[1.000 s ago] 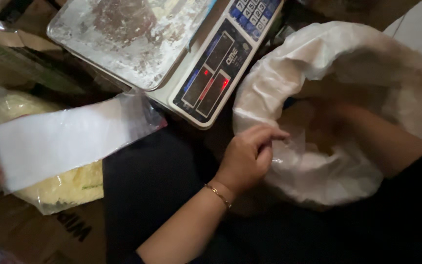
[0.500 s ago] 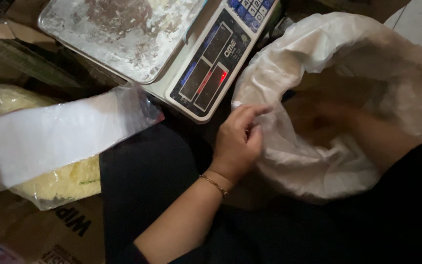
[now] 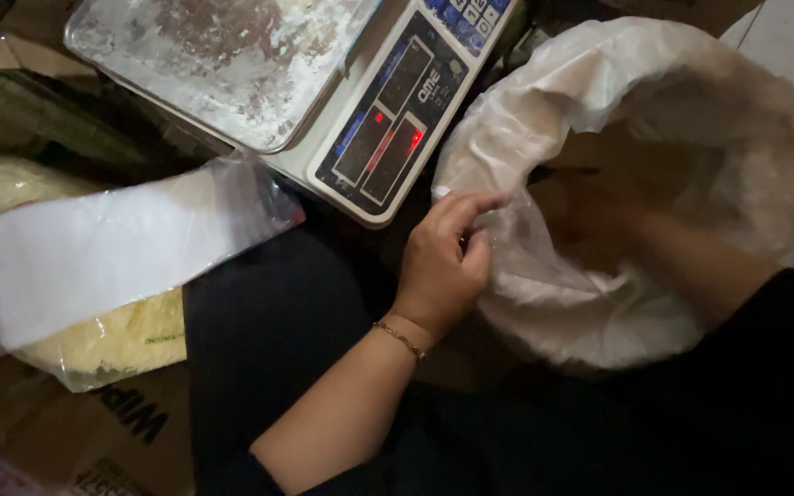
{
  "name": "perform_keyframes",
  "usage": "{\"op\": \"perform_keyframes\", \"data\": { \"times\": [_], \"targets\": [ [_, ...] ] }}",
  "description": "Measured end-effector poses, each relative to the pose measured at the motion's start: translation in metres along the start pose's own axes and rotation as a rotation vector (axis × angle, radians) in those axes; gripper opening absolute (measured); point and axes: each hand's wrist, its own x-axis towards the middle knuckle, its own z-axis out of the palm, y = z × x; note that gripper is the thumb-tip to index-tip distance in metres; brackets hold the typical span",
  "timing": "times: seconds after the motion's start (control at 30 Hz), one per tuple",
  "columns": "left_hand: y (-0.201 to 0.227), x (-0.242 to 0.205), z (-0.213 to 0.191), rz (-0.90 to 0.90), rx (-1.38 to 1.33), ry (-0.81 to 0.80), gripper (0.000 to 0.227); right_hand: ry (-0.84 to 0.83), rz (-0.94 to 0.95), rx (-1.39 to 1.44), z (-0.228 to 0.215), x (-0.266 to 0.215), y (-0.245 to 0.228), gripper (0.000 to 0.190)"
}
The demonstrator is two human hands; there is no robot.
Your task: The person scoops a white granular substance from a large sack into small plastic bags using a blue scoop. They place the filled bags on a digital scale to check the weight, then tie the bags closed by hand. The process is repeated multiple times.
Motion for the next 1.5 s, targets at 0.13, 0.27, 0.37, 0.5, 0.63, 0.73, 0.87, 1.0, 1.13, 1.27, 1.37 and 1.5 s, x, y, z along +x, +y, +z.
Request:
{"op": "perform_keyframes", "data": {
  "times": [0.13,0.27,0.37,0.5,0.63,0.73,0.87,1.0,1.13,1.27,1.37,1.5],
  "targets": [
    [0.0,0.0,0.0,-0.021,-0.013,0.007,0.038,-0.017,-0.039,0.183,0.006,0.006,0.009,0.04],
    [0.006,0.002,0.002,-0.032,-0.017,0.005,0.036,-0.056,-0.13,0.48,0.023,0.01,0.028,0.041],
    [0.012,0.001,-0.003,-0.09,-0.022,0.004,0.03,-0.093,-0.23,0.712,0.034,0.01,0.038,0.041],
    [0.022,0.008,-0.009,-0.11,-0.063,0.037,0.027,-0.072,-0.366,0.948,0.025,-0.024,0.055,0.042],
    [0.032,0.023,-0.009,-0.031,-0.065,0.006,0.035,0.007,-0.467,0.965,0.009,-0.097,0.054,0.06],
    [0.036,0.039,-0.003,0.004,0.099,0.002,0.036,0.11,-0.531,0.962,0.017,-0.164,0.046,0.087],
    [0.036,0.049,0.01,0.237,0.184,0.015,0.031,0.155,-0.691,1.005,0.034,-0.238,0.031,0.09],
    [0.029,0.054,0.026,0.211,0.333,-0.087,0.026,0.246,-0.651,1.01,0.034,-0.296,0.013,0.092],
    [0.017,0.062,0.05,0.261,0.4,-0.111,0.027,0.288,-0.682,0.814,0.028,-0.338,0.005,0.089],
    [0.013,0.068,0.068,0.236,0.328,-0.115,0.031,0.482,-0.524,0.658,0.031,-0.354,-0.009,0.09],
    [0.015,0.064,0.074,0.148,0.258,-0.111,0.033,0.58,-0.458,0.464,0.031,-0.361,-0.022,0.091],
    [0.025,0.057,0.079,0.055,0.194,-0.067,0.033,0.682,-0.436,0.142,0.033,-0.375,-0.044,0.084]
  ]
}}
